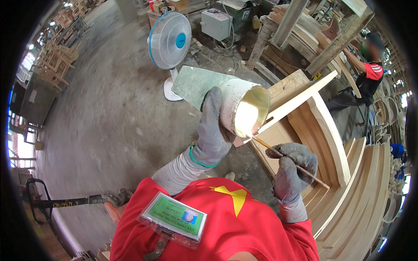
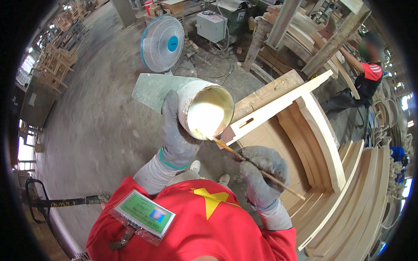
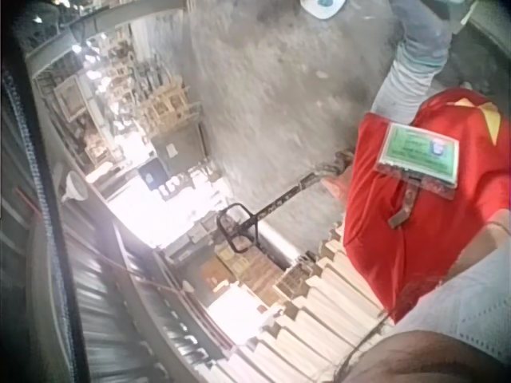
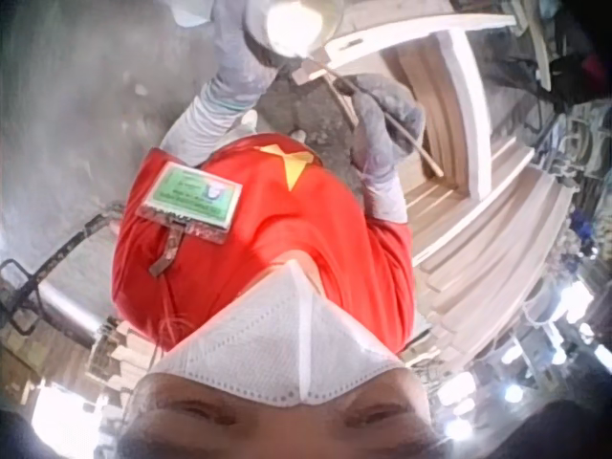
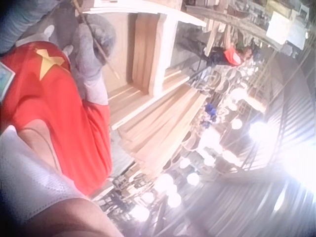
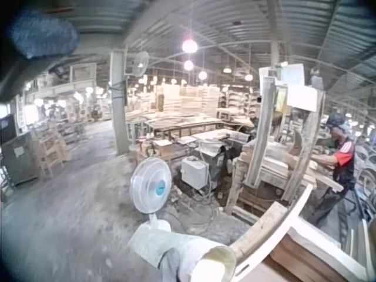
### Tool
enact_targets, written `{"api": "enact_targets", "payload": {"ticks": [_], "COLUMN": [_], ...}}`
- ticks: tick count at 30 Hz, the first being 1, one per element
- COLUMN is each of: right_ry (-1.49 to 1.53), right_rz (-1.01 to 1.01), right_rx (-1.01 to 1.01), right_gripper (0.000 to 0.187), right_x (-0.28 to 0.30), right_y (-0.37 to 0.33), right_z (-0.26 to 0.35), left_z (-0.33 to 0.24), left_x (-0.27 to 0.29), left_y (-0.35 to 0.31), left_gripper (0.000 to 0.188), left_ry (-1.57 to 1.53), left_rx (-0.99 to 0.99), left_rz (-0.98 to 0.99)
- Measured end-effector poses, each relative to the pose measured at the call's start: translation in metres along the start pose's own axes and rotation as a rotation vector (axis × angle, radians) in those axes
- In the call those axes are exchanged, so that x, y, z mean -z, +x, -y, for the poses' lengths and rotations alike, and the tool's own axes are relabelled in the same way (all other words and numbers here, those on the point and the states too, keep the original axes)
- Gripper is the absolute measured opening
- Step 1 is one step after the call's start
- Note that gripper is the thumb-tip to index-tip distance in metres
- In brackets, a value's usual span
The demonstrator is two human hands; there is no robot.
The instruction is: The person applies a white liquid to the edges of wooden chair parts using a brush and a small container. After coating several pieces, the person uses a pallet jack to move a stack of wooden parts and then places the treated chair frame onto the stack.
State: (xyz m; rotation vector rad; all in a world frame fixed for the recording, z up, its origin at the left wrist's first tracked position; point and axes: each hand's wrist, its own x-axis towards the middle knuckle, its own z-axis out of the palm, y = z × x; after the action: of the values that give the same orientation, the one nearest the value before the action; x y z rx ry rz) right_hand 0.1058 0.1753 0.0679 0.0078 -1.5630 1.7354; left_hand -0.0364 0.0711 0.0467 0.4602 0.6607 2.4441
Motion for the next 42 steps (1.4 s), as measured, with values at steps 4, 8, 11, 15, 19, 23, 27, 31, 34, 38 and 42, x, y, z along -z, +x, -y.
{"api": "enact_targets", "payload": {"ticks": [4, 8, 11, 15, 19, 23, 27, 31, 34, 38, 42], "right_ry": [-0.080, 0.011, 0.074, -0.096, -0.182, -0.242, -0.268, -0.307, -0.403, -0.487, -0.580], "right_rz": [0.034, -0.072, -0.115, 0.010, 0.131, 0.172, 0.177, 0.160, 0.268, 0.351, 0.478], "right_rx": [0.038, -0.217, -0.403, -0.336, -0.463, -0.511, -0.486, -0.406, -0.314, -0.318, -0.252], "right_gripper": [0.008, 0.008, 0.014, 0.021, 0.024, 0.019, 0.018, 0.028, 0.026, 0.024, 0.023], "right_x": [0.019, 0.027, 0.048, 0.080, 0.080, 0.071, 0.073, 0.079, 0.075, 0.069, 0.061], "right_y": [-0.001, 0.024, 0.051, 0.085, 0.097, 0.099, 0.100, 0.106, 0.108, 0.106, 0.101], "right_z": [-0.002, -0.004, -0.011, -0.024, -0.040, -0.044, -0.050, -0.040, -0.034, -0.038, -0.045], "left_z": [0.016, 0.033, 0.046, 0.046, 0.040, 0.042, 0.042, 0.043, 0.041, 0.044, 0.048], "left_x": [-0.002, 0.001, 0.030, 0.029, 0.028, 0.037, 0.031, 0.030, 0.028, 0.026, 0.036], "left_y": [-0.003, -0.008, -0.023, -0.034, -0.035, -0.038, -0.037, -0.039, -0.038, -0.036, -0.038], "left_gripper": [0.058, 0.054, 0.056, 0.074, 0.072, 0.067, 0.058, 0.056, 0.059, 0.064, 0.067], "left_ry": [0.140, 0.072, 0.861, 0.852, 0.992, 0.996, 0.505, 0.520, 0.886, 0.445, 0.832], "left_rx": [-0.091, -0.163, -0.453, -0.297, -0.350, -0.317, -0.094, -0.166, -0.304, -0.124, -0.303], "left_rz": [0.026, -0.136, -0.208, -0.211, -0.139, -0.115, -0.242, -0.168, -0.096, -0.235, -0.169]}}
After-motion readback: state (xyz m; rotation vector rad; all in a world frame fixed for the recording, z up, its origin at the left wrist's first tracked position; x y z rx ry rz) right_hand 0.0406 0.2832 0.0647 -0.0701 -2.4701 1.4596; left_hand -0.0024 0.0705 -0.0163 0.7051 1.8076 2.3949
